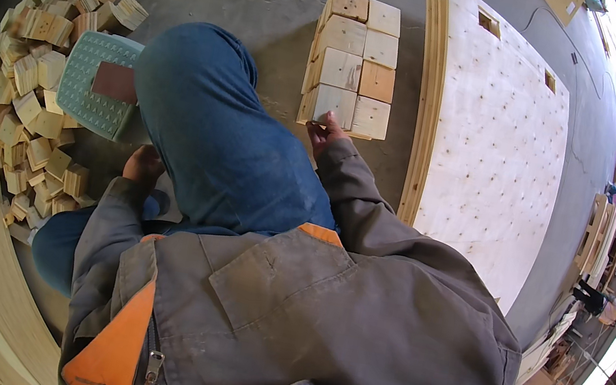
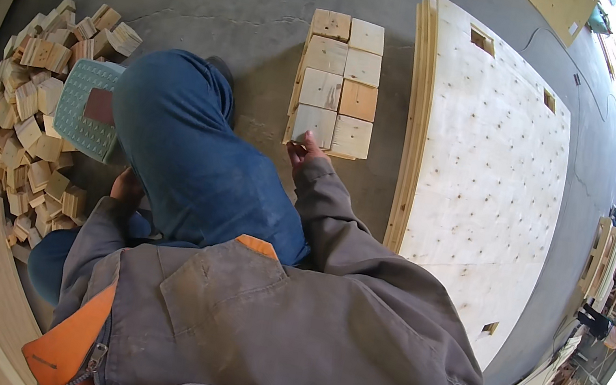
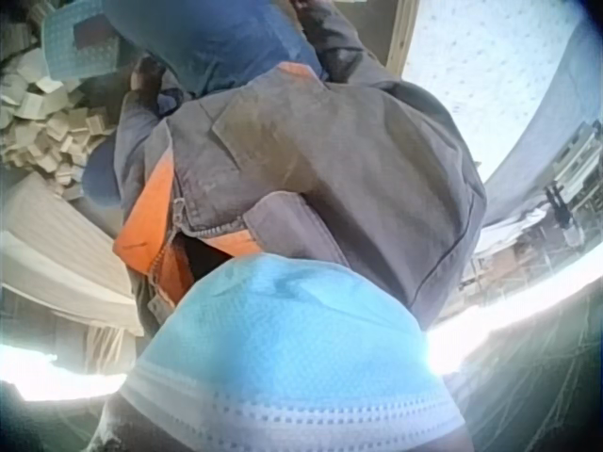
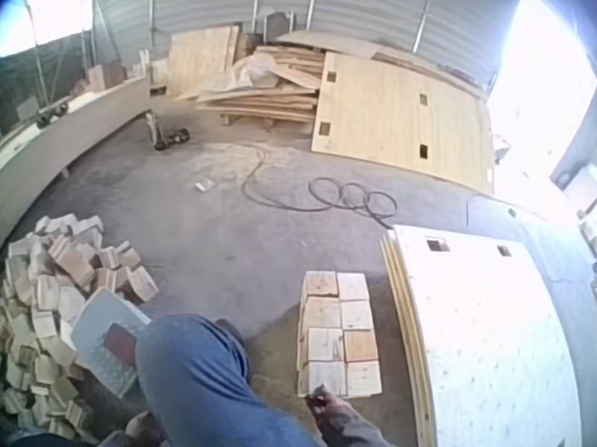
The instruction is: The person sits on the floor and sands small wooden blocks one by one using a sanding block. They pick up each block from a pile, sand its surfaces, and place the finished block into a separate stack.
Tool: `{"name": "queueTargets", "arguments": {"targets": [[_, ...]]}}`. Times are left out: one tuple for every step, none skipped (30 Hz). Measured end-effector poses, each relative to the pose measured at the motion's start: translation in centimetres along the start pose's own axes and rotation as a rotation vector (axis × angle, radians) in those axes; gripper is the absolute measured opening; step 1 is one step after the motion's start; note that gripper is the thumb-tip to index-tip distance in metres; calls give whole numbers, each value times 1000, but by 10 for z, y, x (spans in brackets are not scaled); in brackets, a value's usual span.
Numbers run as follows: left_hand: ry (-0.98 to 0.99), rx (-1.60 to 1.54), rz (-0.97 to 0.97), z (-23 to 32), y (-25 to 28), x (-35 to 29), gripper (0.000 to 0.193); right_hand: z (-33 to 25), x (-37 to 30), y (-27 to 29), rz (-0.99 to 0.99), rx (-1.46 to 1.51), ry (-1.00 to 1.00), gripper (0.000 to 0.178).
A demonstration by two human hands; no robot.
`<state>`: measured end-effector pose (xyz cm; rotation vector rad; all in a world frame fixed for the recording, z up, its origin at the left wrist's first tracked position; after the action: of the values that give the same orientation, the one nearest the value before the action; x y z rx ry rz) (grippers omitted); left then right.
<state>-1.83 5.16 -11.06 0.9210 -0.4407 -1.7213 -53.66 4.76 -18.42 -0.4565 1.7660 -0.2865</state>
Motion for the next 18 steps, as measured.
{"name": "queueTargets", "arguments": {"targets": [[-16, 42, -3, 2, 0, 1, 38, -1, 0, 0, -7, -6, 8, 45], [-14, 24, -6, 3, -1, 2, 38, -2, 0, 2, -10, -38, 4, 45], [-10, 7, -4, 1, -2, 3, 39, -4, -2, 2, -17, -73, -3, 45], [-18, 2, -2, 0, -4, 4, 39, -6, -3, 3, -23, -107, -9, 45], [-26, -3, -2, -1, -6, 5, 39, -6, -5, 2, -25, -121, -7, 45], [-39, 9, -1, -5, -5, 6, 40, -4, -4, 2, -26, -135, -13, 46], [-41, 23, -3, -9, -4, 5, 41, -2, -5, 2, -27, -149, -18, 46], [-43, 37, -7, -14, -4, 3, 41, 0, -5, 2, -18, -159, -21, 47], [-48, 45, -16, -10, -6, 5, 42, -2, -5, 3, -11, -166, -9, 49], [-51, 54, -26, -7, -7, 7, 43, -4, -6, 3, -2, -174, 1, 50], [-46, 102, -33, -4, -8, 9, 44, -6, -7, 5, -4, -186, 2, 53], [-34, 153, -32, -7, -6, 8, 45, -5, -10, 3, -10, -201, -4, 57], [-21, 204, -31, -8, -4, 6, 46, -4, -13, 2, -16, -216, -11, 60], [-63, 249, -33, -11, -4, 5, 46, -1, -16, 2, -4, -244, -36, 62], [-104, 294, -32, -13, -3, 4, 47, 1, -18, 3, 7, -272, -61, 65], [-82, 303, -33, -18, -1, 1, 47, 5, -21, 5, 17, -302, -87, 67], [-58, 315, -35, -23, 1, -3, 48, 14, -25, 7, -26, -269, -250, 68], [-11, 268, -60, 5, -5, 6, 48, 4, -19, 22, -57, -220, -368, 70]]}}
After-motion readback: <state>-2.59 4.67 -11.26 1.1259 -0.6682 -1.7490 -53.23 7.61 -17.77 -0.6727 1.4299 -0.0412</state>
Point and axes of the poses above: each hand's wrist, its own x-axis towards the middle knuckle, its own y-axis out of the back of the hand, z = x × y, the point moved 4 cm from there along x, towards the middle knuckle, and after that the axes turned 13 degrees about x, right-handed, at the moved point
